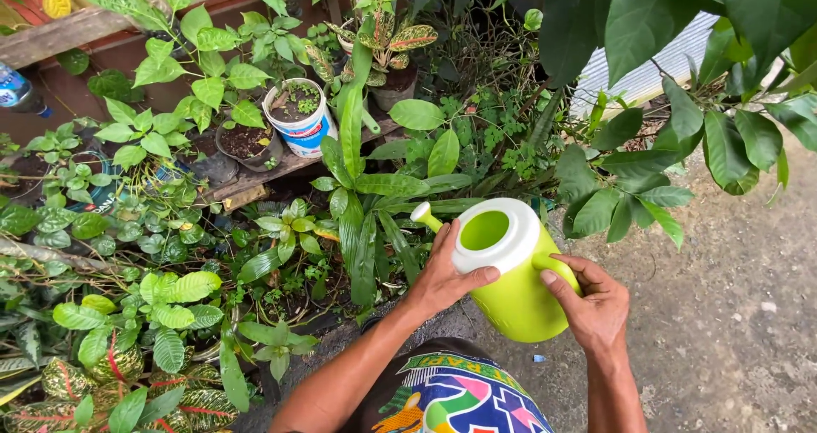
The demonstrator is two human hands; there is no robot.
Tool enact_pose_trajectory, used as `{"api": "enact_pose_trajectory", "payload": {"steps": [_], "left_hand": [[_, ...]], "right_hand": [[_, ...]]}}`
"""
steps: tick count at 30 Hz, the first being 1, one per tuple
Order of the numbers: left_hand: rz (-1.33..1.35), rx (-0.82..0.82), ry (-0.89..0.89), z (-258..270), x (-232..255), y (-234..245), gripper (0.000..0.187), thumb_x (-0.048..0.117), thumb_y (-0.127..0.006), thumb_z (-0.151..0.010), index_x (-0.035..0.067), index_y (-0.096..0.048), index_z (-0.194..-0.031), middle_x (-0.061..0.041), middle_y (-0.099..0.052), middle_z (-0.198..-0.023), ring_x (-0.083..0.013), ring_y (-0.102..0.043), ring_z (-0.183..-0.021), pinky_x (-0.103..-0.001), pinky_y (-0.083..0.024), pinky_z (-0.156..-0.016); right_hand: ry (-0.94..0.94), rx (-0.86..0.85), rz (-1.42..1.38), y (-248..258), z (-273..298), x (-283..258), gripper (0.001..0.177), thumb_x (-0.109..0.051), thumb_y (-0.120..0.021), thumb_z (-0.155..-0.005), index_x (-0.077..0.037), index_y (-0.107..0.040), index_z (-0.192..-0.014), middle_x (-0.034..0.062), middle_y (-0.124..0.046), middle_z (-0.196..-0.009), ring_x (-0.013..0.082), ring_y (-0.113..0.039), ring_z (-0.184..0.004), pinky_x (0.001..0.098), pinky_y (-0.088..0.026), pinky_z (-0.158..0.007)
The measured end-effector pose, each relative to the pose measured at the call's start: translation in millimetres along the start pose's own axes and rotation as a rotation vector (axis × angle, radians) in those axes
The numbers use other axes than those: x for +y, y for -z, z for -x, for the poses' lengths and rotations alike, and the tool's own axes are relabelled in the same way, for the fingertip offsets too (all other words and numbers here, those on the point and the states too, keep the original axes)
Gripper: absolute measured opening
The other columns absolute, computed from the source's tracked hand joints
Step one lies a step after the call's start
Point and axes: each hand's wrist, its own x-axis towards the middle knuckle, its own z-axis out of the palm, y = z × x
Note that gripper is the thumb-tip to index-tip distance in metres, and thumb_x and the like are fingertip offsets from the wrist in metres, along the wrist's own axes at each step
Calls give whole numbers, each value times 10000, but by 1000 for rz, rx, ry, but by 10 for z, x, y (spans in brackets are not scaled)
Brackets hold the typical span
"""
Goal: Watering various potted and garden plants using a watering can.
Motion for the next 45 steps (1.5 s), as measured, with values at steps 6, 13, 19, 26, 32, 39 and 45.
{"api": "enact_pose_trajectory", "payload": {"steps": [6, 13, 19, 26, 32, 39, 45], "left_hand": [[60, 66, -78, 59, 59, 161, 1084, 665, -691, -662, 120, -347, -1533, -86, -376, -1438, -232, -440, -1354, -370, -395, -1095], [202, 90, -5, 12, -175, 387, 1244, 639, -718, -657, 35, -168, -1595, -123, -205, -1650, -249, -256, -1508, -377, -236, -1210], [354, 64, 119, 25, -308, 631, 1277, 646, -727, -609, 145, -115, -1612, -143, -104, -1691, -300, -220, -1539, -516, -212, -1229], [623, 65, -28, -29, -565, 807, 1165, 380, -833, -832, -72, -65, -1582, -352, -94, -1592, -507, -193, -1493, -633, -259, -1215], [651, 72, -25, -51, -693, 856, 1181, 393, -844, -823, -62, -67, -1587, -341, -113, -1595, -494, -205, -1494, -615, -256, -1223], [524, 86, -58, 32, -326, 904, 1224, 437, -862, -771, -50, -92, -1589, -320, -139, -1587, -475, -207, -1497, -590, -264, -1224], [329, 121, -104, 171, 20, 793, 1264, 525, -863, -727, -79, -148, -1577, -325, -173, -1577, -491, -173, -1504, -598, -191, -1228]], "right_hand": [[11, -36, -6, -162, -67, -92, 304, -164, -798, -824, -39, -760, -1099, 102, -780, -1023, 118, -676, -844, 258, -575, -703], [34, -92, 166, -434, -206, -341, 344, -215, -806, -812, -56, -766, -1114, 99, -786, -1047, 133, -700, -893, 271, -595, -738], [-52, -182, 322, -730, -317, -620, 399, -322, -774, -810, -106, -766, -1145, 68, -793, -1084, 153, -732, -913, 306, -612, -728], [-15, -209, 222, -1036, -445, -711, 357, -126, -863, -813, -15, -778, -1142, 180, -782, -876, 170, -657, -796, 375, -572, -775], [-6, -233, 260, -1139, -465, -763, 347, -141, -862, -814, -40, -786, -1137, 161, -788, -855, 166, -676, -792, 363, -577, -776], [-6, -176, 188, -978, -372, -644, 361, -135, -857, -825, -10, -772, -1152, 207, -776, -880, 210, -676, -797, 384, -573, -774], [31, -125, 43, -747, -294, -222, 355, -114, -858, -818, -9, -764, -1144, 145, -774, -848, 137, -645, -773, 323, -563, -760]]}}
